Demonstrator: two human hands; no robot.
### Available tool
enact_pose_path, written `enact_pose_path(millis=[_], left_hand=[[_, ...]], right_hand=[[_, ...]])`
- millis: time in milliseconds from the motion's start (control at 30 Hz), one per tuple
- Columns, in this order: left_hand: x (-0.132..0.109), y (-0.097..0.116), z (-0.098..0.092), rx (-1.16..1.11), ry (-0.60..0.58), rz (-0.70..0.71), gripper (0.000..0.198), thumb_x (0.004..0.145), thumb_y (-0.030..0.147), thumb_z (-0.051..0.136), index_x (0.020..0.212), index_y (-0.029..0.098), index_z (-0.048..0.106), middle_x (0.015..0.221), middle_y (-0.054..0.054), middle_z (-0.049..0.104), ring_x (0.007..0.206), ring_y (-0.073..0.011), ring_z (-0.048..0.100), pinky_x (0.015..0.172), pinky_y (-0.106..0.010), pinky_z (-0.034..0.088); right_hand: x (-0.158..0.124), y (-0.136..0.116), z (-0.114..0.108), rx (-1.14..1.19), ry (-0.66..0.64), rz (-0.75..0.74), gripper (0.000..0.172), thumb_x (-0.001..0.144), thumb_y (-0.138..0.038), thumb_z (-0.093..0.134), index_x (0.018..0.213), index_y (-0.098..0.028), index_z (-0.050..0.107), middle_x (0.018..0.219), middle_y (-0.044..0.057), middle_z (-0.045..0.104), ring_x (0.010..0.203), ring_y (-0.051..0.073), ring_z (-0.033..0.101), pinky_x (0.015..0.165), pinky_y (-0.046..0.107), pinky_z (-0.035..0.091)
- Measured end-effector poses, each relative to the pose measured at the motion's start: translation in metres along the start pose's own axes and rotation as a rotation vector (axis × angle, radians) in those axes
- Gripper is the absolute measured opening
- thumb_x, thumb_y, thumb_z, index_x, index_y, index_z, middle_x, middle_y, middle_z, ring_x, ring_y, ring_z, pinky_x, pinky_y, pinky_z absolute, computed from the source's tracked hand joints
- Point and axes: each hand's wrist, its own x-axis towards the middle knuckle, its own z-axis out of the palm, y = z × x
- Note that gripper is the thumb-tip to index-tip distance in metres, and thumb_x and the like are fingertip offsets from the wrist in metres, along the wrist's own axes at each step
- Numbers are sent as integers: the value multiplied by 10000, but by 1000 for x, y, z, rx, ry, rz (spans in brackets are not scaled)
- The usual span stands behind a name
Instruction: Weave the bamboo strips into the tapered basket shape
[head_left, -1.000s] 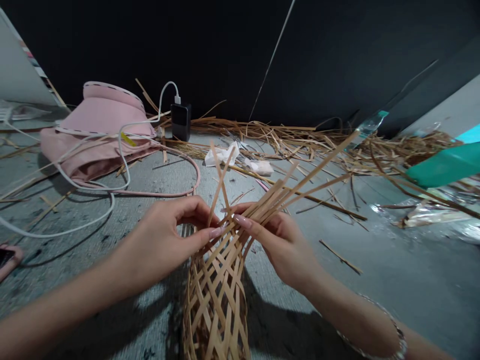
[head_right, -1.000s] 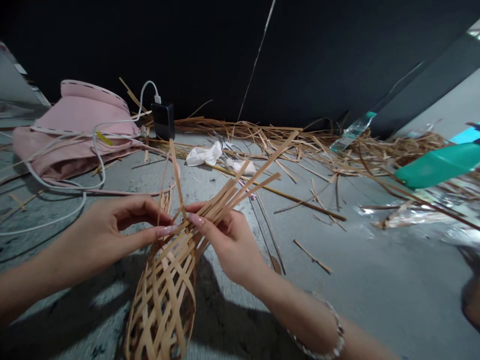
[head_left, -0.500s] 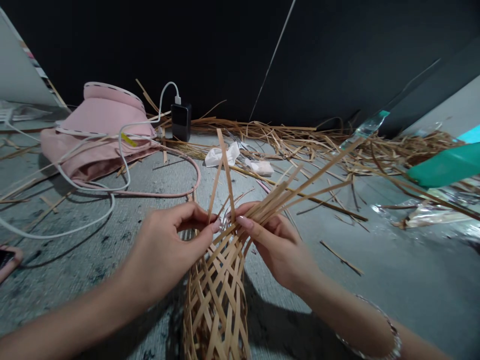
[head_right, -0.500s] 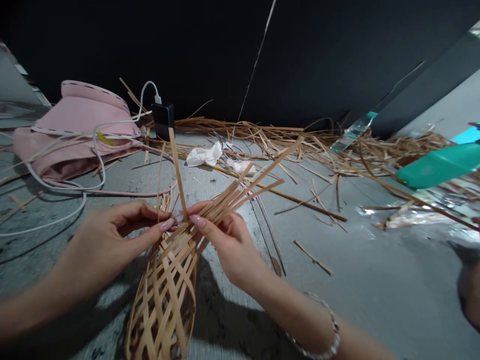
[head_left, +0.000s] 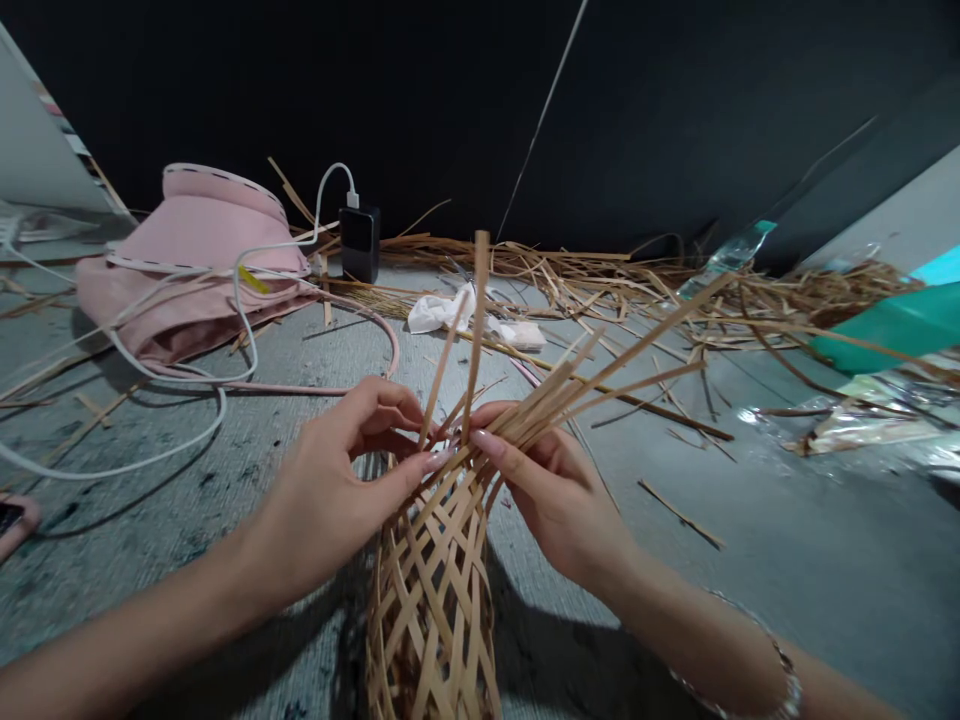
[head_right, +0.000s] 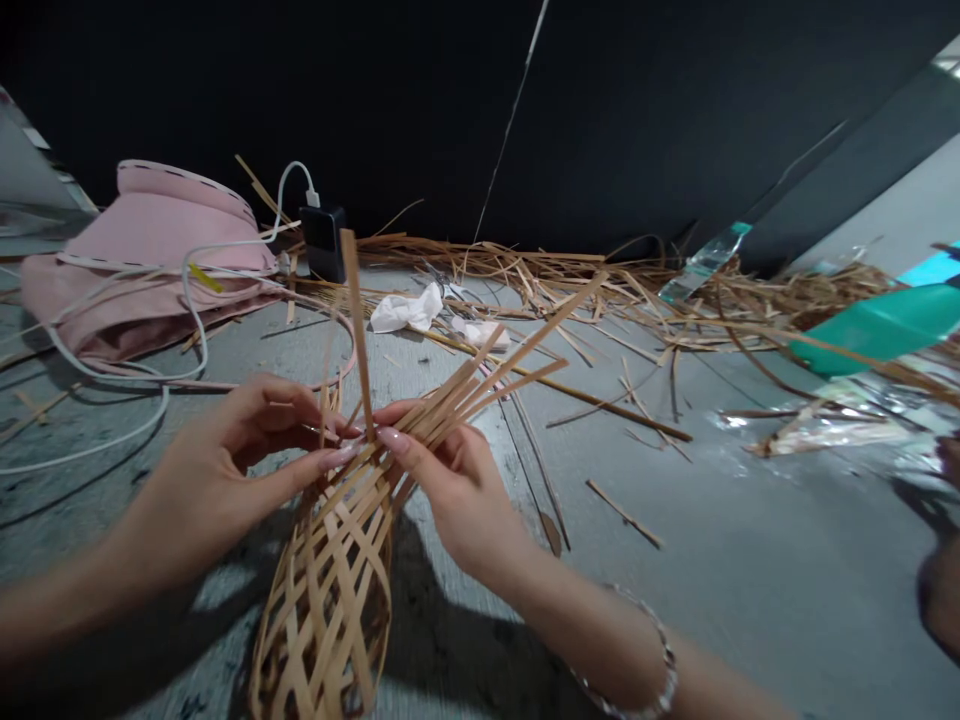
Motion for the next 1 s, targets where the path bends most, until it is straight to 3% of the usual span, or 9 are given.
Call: enact_pose_path(millis=[200,267,500,867,1000], left_hand=[[13,2,-15,-12,-275,-83,43,797,245,699,830,217,699,823,36,707,782,-96,660,724,-163,523],[15,2,-18,1,-290,-73,57,805,244,684,822,229,737,828,29,715,779,-102,655,714,-172,517],[8,4,-7,115,-67,23,91,790,197,675,723,201,736,786,-14,709,763,-146,638,689,-238,501],[-6,-4,6,189,137,53,90,827,157,602,770,192,662,871,-27,667,898,-161,627,754,-250,524],[-6,-5,8,193,158,59,106,838,154,573,778,196,649,901,-35,659,939,-173,620,776,-272,522]], right_hand=[[1,1,-2,-40,34,16,96,798,-258,717,894,-256,723,833,-27,732,819,116,656,781,240,491],[2,1,-2,-40,47,27,101,786,-268,723,884,-246,723,836,-19,726,809,126,649,773,256,492],[1,1,-1,-2,68,16,78,758,-254,740,834,-258,721,799,-32,708,766,125,631,770,274,496],[3,7,-4,-38,29,-39,61,802,-260,703,863,-257,699,820,-20,679,787,137,609,772,283,473],[4,10,-5,-87,-14,-102,45,837,-266,671,880,-267,686,841,-19,660,805,146,603,790,300,472]])
